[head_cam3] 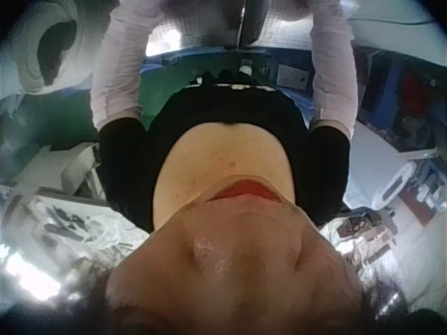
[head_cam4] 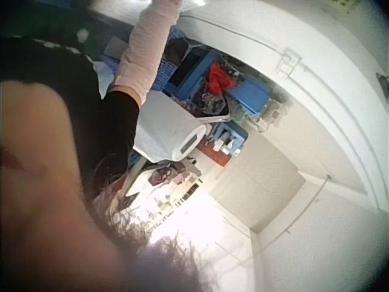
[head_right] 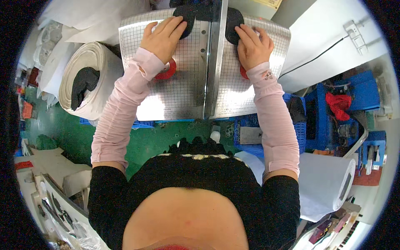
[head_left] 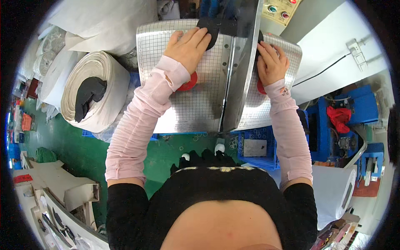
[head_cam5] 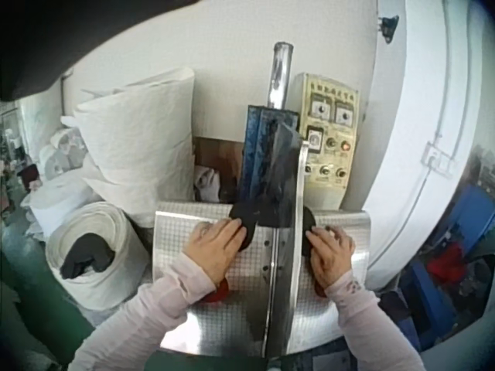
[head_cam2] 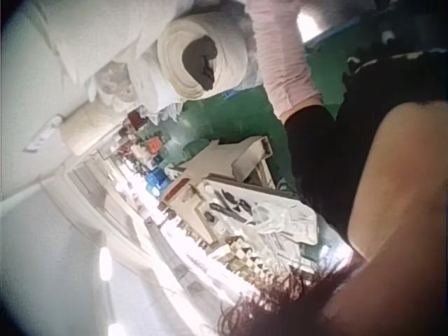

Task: Operating a dual-head pneumatic heat press to bond or shape shoe upper components.

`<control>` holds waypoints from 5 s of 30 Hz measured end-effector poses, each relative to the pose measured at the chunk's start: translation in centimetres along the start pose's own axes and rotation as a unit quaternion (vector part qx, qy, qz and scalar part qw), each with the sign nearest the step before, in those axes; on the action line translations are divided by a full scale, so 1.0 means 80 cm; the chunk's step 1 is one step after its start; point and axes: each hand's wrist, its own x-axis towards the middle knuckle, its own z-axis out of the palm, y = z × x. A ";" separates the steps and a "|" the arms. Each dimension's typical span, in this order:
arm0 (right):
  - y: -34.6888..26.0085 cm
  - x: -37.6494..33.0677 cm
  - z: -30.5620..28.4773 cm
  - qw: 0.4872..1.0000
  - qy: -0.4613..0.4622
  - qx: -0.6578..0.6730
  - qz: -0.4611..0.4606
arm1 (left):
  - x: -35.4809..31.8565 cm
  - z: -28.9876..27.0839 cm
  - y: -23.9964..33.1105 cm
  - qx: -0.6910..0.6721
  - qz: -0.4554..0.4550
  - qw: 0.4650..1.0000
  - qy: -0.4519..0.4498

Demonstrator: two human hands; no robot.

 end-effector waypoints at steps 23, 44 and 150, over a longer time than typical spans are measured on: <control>0.003 0.012 0.010 0.998 0.016 0.043 0.032 | 0.012 0.012 0.004 0.025 -0.031 0.999 0.015; 0.009 0.009 0.009 0.997 0.022 0.073 0.025 | 0.013 0.002 0.010 0.012 -0.037 0.999 -0.003; 0.011 0.031 -0.016 0.693 -0.148 0.541 0.453 | -0.214 -0.114 0.099 -0.290 -0.241 0.917 0.135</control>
